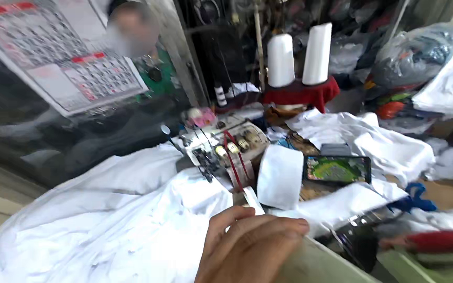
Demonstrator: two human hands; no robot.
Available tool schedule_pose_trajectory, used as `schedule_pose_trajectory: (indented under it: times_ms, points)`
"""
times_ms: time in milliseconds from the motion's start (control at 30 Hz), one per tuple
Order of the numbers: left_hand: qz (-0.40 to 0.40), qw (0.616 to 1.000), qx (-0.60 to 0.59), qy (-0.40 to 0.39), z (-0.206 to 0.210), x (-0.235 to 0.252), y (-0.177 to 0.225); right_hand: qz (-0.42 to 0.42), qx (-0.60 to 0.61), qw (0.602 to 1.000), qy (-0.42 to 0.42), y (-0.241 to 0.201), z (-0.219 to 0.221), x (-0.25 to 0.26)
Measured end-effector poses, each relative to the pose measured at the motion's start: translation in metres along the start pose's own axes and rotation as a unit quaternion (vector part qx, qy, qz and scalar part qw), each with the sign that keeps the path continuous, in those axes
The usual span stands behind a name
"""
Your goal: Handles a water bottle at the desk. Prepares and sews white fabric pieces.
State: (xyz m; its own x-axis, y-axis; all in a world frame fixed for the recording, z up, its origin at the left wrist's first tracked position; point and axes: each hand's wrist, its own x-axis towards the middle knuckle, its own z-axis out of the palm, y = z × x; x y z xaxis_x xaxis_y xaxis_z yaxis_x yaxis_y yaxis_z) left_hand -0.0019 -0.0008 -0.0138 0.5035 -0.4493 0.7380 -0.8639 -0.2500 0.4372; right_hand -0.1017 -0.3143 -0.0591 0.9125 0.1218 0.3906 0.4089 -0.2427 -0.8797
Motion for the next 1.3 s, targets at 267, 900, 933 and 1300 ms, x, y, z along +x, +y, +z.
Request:
schedule_pose_trajectory:
  times_ms: [267, 900, 933, 1300]
  points:
    - [-0.221, 0.965, -0.007, -0.142, 0.081, -0.106, -0.024, -0.019, 0.028, 0.992, -0.122, 0.02, -0.001, 0.038]
    - [-0.249, 0.938, -0.083, -0.227, 0.1, -0.133, -0.029, -0.067, -0.237, 0.939, -0.239, 0.026, 0.017, 0.06]
    - [-0.243, 0.939, -0.092, -0.226, 0.1, -0.133, -0.03, -0.074, -0.213, 0.94, -0.257, 0.026, 0.013, 0.062]
    - [-0.225, 0.932, -0.167, -0.231, 0.097, -0.127, -0.03, -0.063, -0.117, 0.94, -0.314, 0.018, 0.003, 0.08]
